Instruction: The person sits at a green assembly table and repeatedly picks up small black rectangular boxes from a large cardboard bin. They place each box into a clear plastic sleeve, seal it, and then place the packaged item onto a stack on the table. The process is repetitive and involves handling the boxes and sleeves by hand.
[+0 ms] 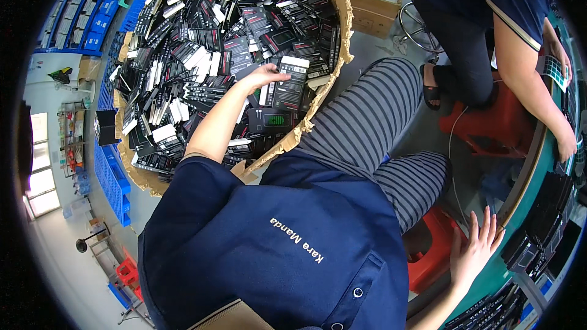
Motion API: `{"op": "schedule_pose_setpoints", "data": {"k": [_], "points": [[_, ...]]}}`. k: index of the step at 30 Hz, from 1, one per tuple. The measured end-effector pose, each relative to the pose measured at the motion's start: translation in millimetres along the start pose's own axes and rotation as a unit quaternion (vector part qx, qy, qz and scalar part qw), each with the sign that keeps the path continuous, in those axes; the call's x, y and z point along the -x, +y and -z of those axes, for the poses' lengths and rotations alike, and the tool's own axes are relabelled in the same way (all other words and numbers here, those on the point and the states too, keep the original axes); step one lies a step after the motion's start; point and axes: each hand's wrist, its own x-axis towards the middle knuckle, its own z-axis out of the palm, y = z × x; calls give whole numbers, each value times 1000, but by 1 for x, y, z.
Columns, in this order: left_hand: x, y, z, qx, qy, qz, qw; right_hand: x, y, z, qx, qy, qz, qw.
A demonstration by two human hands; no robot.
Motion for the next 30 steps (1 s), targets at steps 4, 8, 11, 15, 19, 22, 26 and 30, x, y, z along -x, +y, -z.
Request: {"op": "schedule_pose_setpoints", "data": {"k": [4,8,11,15,19,22,26,30], "points": [[-17,-5,-18,-162,140,-62,975,-1,0,3,4,-1,3,1000],[0,33,-39,-209,201,-22,957,0,1,0,8,-5,0,1000],[-9,43,-41,-235,227,37,944,-1,2,0,7,-2,2,1000],[-15,60,-31,-182,249,114,944,0,1,2,1,-3,-1,1000],[-41,69,-68,-128,396,212,884,0,-2,3,0,-5,-6,1000],[-112,-1,-29,47,247,59,966,-6,-1,6,-4,-7,3,1000],[-71,35,-11,125,48,-4,991,-2,-2,2,-2,-11,-7,1000],[-35,30,-10,-83,226,-88,966,0,-2,2,-1,-7,-11,1000]]}}
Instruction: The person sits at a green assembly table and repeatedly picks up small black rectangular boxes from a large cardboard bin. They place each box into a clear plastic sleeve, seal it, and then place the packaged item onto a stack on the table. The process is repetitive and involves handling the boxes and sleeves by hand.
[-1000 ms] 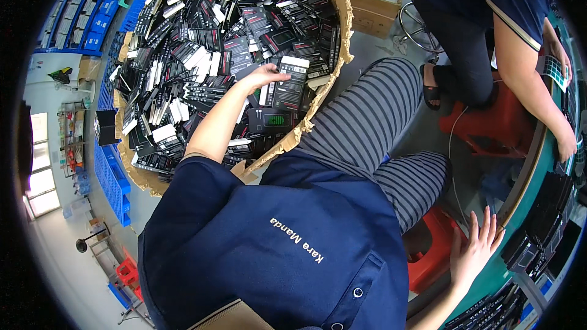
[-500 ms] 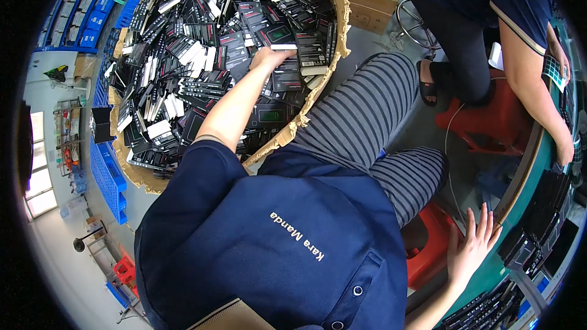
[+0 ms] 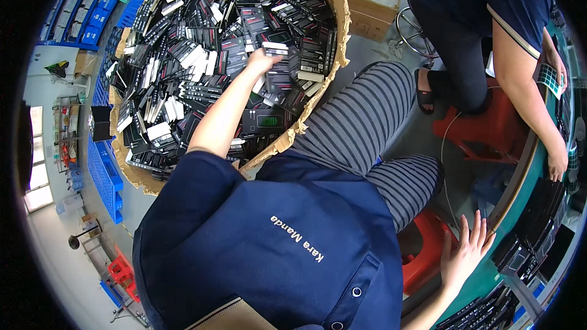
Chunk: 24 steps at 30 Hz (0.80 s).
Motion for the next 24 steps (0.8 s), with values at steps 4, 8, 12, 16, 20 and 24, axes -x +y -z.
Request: {"op": "schedule_pose_setpoints", "data": {"k": [4,8,12,16,20,24], "points": [[2,2,27,67,86,19,994,-3,-3,4,3,-12,-6,1000],[-13,40,-22,319,101,146,931,-2,1,-2,3,6,4,1000],[-6,60,-92,40,183,321,928,-3,0,3,-7,15,2,1000],[6,64,-96,-60,80,101,990,-4,0,2,-7,15,6,1000],[9,58,-56,16,159,-119,980,-4,-2,4,-5,4,4,1000],[39,58,18,272,15,-25,962,-2,-3,3,-5,1,0,1000]]}}
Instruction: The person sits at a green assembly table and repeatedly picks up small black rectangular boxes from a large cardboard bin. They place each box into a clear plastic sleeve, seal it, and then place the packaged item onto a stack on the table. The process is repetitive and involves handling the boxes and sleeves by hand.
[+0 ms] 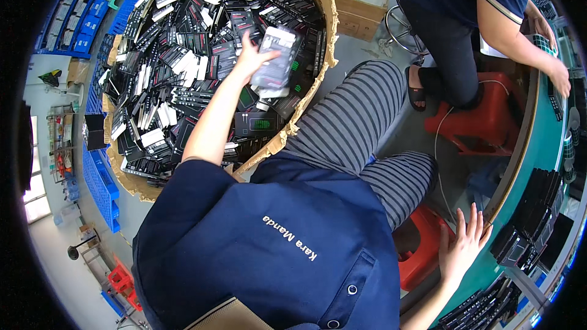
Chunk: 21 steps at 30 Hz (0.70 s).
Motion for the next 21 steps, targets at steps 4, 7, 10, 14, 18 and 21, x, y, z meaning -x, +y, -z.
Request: {"op": "schedule_pose_setpoints", "data": {"k": [4,7,10,14,18,21], "points": [[23,-72,31,86,-51,135,986,-1,3,0,-3,3,2,1000],[44,-111,1,-232,22,129,964,-3,3,1,4,0,3,1000],[39,-80,-3,-241,-13,97,966,-2,3,0,4,1,5,1000],[27,-111,5,-93,13,63,994,-1,1,3,-4,10,12,1000],[14,-169,-11,-10,6,113,994,-6,-7,11,-24,19,14,999],[19,-88,-30,-120,-141,40,982,-3,-13,14,-50,60,-24,997]]}}
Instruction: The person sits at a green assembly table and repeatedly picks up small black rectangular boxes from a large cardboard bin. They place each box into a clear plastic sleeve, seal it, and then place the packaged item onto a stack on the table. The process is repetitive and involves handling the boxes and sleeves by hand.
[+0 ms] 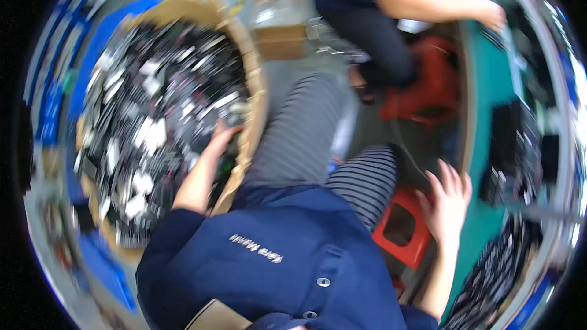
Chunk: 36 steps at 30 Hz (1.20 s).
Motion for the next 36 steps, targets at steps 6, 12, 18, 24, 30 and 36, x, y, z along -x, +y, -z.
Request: {"op": "schedule_pose_setpoints", "data": {"k": [6,12,18,24,30,36], "points": [[-97,325,-162,-116,-159,-515,834,-24,15,16,-51,39,44,997],[-152,478,-385,-328,-188,-560,737,6,31,-36,-28,60,-20,998],[-159,507,-412,-382,-192,-522,738,-1,23,-50,30,75,-7,997],[-161,525,-421,-388,-190,-513,742,-5,22,-44,10,42,-4,999],[-161,539,-435,-380,-190,-518,742,-3,26,-46,-1,78,10,997],[-158,544,-434,-361,-189,-518,752,-2,25,-46,-6,54,5,998]]}}
